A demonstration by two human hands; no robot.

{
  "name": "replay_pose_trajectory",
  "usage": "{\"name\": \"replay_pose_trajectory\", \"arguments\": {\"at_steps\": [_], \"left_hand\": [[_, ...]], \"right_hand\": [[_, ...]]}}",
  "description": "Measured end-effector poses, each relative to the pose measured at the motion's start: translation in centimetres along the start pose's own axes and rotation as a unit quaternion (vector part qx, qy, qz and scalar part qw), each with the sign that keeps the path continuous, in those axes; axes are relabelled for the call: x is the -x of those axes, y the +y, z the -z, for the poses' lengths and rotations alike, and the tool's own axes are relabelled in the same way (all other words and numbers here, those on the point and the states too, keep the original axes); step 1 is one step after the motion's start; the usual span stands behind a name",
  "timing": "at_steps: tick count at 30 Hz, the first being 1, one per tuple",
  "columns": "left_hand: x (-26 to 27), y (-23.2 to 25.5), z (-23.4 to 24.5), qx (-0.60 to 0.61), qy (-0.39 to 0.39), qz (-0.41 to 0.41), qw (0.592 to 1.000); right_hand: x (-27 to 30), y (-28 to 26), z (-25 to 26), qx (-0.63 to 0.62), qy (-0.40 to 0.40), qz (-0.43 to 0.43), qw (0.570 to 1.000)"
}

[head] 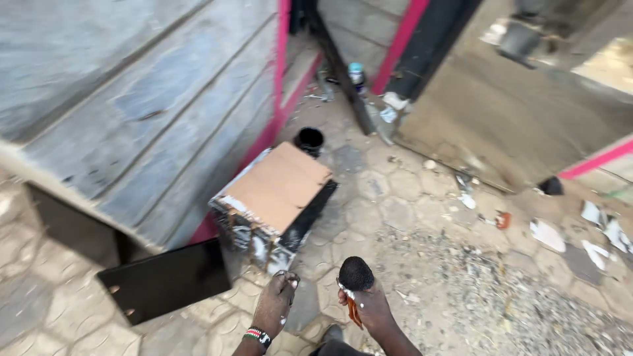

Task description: The person paints a rectangular wooden board black using a sponge applicator dipped in a paint can. They apply the paint to the surface and edges, then move the board to a different location to continue painting other sections.

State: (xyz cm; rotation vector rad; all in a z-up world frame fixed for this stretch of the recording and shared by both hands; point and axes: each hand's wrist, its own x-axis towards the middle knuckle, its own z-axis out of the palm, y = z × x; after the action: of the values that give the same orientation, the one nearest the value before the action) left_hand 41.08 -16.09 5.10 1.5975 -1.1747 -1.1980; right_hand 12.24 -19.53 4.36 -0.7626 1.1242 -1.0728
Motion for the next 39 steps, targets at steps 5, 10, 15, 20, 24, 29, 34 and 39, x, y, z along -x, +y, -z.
{"name": "replay_pose_trajectory", "arguments": {"at_steps": [5,10,15,20,24,29,34,39], "left_hand": [[-3.8,5.9,-13.3,0.234,-0.02,0.067,0.97],[-7.4,8.3,-20.7,0.246,-0.097,0.036,0.964],[-11.4,10.2,-26.4,0.298,-0.184,0.089,0.933],[-17.2,17.6,-32.2,0.223,-0.253,0.093,0.937],[-26.0,20.6,-36.8,0.2,-0.278,0.072,0.937],[-44.2,20.0,-43.7,0.161,-0.3,0.057,0.939],[-60.5,25.5,-49.5,0.082,-0.339,0.034,0.937],[-73.5,38.1,-56.3,0.01,-0.373,-0.053,0.926]], "right_hand": [[1.2,-8.6,11.1,0.019,0.067,-0.009,0.998],[3.0,-17.1,18.0,0.038,0.103,0.013,0.994],[4.8,-23.4,18.7,0.012,0.224,0.063,0.973],[-0.5,-29.2,20.3,-0.017,0.314,0.081,0.946],[-6.1,-32.0,23.6,-0.01,0.347,0.072,0.935],[-21.6,-34.7,27.3,0.013,0.373,0.015,0.928],[-37.5,-38.5,31.2,0.019,0.405,-0.014,0.914],[-50.9,-41.6,38.6,-0.132,0.352,0.091,0.922]]}}
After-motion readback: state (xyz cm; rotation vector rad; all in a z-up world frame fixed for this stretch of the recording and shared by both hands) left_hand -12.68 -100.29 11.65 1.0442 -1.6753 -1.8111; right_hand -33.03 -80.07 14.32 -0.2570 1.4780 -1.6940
